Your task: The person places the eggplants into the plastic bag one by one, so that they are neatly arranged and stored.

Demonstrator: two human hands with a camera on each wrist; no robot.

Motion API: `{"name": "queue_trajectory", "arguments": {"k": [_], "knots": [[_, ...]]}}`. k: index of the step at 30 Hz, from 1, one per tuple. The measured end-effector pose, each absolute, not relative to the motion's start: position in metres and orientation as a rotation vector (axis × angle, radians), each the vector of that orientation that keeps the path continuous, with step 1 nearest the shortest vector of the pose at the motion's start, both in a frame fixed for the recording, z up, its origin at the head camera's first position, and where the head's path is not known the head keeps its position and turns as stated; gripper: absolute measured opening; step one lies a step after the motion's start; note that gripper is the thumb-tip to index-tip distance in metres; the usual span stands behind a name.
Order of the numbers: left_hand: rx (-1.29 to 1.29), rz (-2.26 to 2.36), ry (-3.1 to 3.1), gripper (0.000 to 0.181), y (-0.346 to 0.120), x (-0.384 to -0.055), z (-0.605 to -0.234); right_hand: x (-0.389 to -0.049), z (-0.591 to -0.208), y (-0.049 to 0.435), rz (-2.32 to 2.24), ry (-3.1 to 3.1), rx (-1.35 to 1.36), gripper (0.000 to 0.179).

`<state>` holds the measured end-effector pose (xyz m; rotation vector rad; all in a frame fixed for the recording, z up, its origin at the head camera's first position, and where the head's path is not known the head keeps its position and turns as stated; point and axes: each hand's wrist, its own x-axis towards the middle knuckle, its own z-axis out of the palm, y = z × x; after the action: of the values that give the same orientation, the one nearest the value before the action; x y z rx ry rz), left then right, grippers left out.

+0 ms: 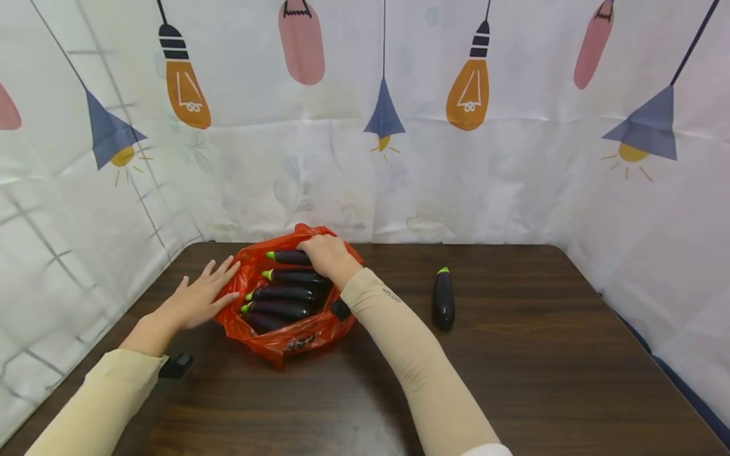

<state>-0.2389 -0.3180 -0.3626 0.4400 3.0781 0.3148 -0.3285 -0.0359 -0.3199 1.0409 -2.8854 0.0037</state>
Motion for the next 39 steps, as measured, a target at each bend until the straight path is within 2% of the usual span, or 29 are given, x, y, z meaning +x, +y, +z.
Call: {"name": "queue_trajectory", "arguments": {"k": [39], "knots": [[0.438,0.315,3.075,0.076,-0.317,-0.238,-0.363,-0.337,-0.342,-0.043,0.155,-2.942,0.851,0.027]]}}
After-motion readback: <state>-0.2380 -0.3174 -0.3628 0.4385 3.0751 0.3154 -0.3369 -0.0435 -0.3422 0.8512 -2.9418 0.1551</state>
